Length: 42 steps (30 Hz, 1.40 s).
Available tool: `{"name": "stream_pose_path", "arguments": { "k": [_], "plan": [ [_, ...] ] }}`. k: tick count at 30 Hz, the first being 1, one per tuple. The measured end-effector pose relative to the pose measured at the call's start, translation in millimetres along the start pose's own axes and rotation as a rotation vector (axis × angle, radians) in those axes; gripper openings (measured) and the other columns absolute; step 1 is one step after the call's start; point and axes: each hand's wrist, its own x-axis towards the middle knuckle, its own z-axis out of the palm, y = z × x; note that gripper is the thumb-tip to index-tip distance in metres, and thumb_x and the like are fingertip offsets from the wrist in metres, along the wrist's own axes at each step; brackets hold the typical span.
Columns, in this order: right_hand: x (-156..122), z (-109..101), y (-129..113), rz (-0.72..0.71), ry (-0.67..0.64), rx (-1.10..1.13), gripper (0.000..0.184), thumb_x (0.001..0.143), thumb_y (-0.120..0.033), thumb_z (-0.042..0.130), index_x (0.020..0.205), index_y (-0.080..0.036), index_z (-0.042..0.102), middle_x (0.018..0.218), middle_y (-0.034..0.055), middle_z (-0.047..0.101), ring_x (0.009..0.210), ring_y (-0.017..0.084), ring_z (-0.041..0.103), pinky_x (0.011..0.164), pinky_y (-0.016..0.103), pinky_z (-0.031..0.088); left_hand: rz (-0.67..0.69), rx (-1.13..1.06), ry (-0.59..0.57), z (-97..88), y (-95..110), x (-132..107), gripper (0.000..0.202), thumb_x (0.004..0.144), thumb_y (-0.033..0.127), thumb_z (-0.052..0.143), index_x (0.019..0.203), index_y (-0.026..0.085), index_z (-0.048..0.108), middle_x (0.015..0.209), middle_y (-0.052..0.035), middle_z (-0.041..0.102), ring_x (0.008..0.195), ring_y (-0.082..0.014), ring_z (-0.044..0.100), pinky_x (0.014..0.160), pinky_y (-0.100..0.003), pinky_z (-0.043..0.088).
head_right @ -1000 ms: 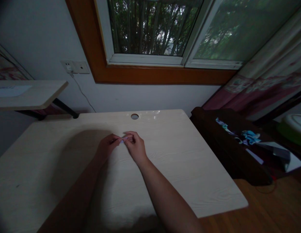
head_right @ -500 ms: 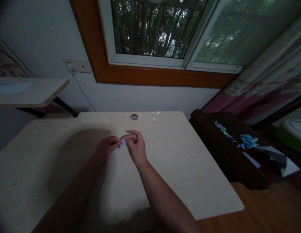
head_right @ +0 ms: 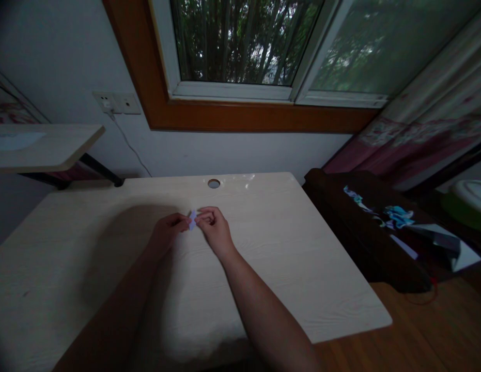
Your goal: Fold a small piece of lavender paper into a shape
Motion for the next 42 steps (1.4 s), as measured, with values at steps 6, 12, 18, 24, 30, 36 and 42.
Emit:
{"name": "stream_pose_path", "arguments": {
  "k": [6, 12, 18, 24, 30, 36, 42],
  "plan": [
    [2, -1, 1, 0.024, 0.005, 0.045, 0.037, 0.069, -0.030, 0.082, 0.098, -0.022, 0.060, 0.075, -0.0022, 0.069, 0.069, 0.015, 0.063, 0.068, 0.029, 0.049, 0.005, 0.023, 0.007, -0.2, 1, 0, 0.018, 0.076, 0.035, 0.067, 0.073, 0.018, 0.071, 0.063, 0.0017, 0.062, 0.063, -0.0126, 0.054, 0.061, -0.023, 0.040],
    [2, -2, -3, 0.037, -0.008, 0.069, 0.032, 0.069, -0.031, 0.081, 0.093, -0.022, 0.063, 0.074, -0.0022, 0.068, 0.068, 0.014, 0.063, 0.069, 0.029, 0.050, 0.040, 0.038, -0.065, 2.6, 5, 1, 0.020, 0.077, 0.038, 0.065, 0.075, 0.018, 0.067, 0.064, 0.0010, 0.063, 0.056, -0.0120, 0.053, 0.055, -0.023, 0.041],
    [1, -2, -3, 0.008, -0.004, 0.004, 0.027, 0.072, -0.033, 0.079, 0.092, -0.022, 0.065, 0.077, -0.0011, 0.068, 0.070, 0.015, 0.062, 0.069, 0.029, 0.050, 0.044, 0.045, -0.093, 2.5, 2, 2, 0.022, 0.078, 0.040, 0.065, 0.074, 0.019, 0.066, 0.065, 0.0008, 0.063, 0.057, -0.0125, 0.053, 0.056, -0.024, 0.042],
    [-1, -2, -6, 0.023, -0.018, 0.045, 0.028, 0.072, -0.032, 0.079, 0.095, -0.022, 0.066, 0.078, 0.0001, 0.070, 0.074, 0.016, 0.065, 0.074, 0.031, 0.052, 0.059, -0.006, -0.064, 0.9, 5, 1, 0.022, 0.080, 0.038, 0.062, 0.070, 0.018, 0.065, 0.062, 0.0020, 0.058, 0.056, -0.0112, 0.049, 0.056, -0.023, 0.039],
    [-2, -1, -10, 0.015, -0.032, -0.017, 0.028, 0.071, -0.030, 0.079, 0.094, -0.022, 0.066, 0.079, -0.0001, 0.069, 0.074, 0.015, 0.064, 0.073, 0.030, 0.052, 0.062, -0.036, -0.070, 1.1, 3, 1, 0.022, 0.081, 0.038, 0.061, 0.070, 0.018, 0.065, 0.062, 0.0017, 0.058, 0.056, -0.0114, 0.048, 0.055, -0.023, 0.037],
    [-2, 0, -11, 0.004, -0.056, -0.026, 0.026, 0.072, -0.029, 0.078, 0.095, -0.022, 0.066, 0.080, 0.0000, 0.068, 0.076, 0.015, 0.064, 0.074, 0.030, 0.052, 0.087, -0.080, -0.080, 1.0, 3, 1, 0.025, 0.083, 0.039, 0.060, 0.071, 0.018, 0.066, 0.063, 0.0011, 0.059, 0.056, -0.0114, 0.048, 0.055, -0.024, 0.037],
    [-2, -1, -10, 0.012, -0.058, -0.016, 0.028, 0.071, -0.028, 0.079, 0.096, -0.022, 0.066, 0.080, 0.0000, 0.069, 0.075, 0.015, 0.064, 0.074, 0.030, 0.051, 0.079, -0.079, -0.081, 1.2, 4, 1, 0.024, 0.082, 0.038, 0.059, 0.069, 0.018, 0.063, 0.064, 0.0009, 0.058, 0.057, -0.0117, 0.048, 0.057, -0.024, 0.037]
  ]
}}
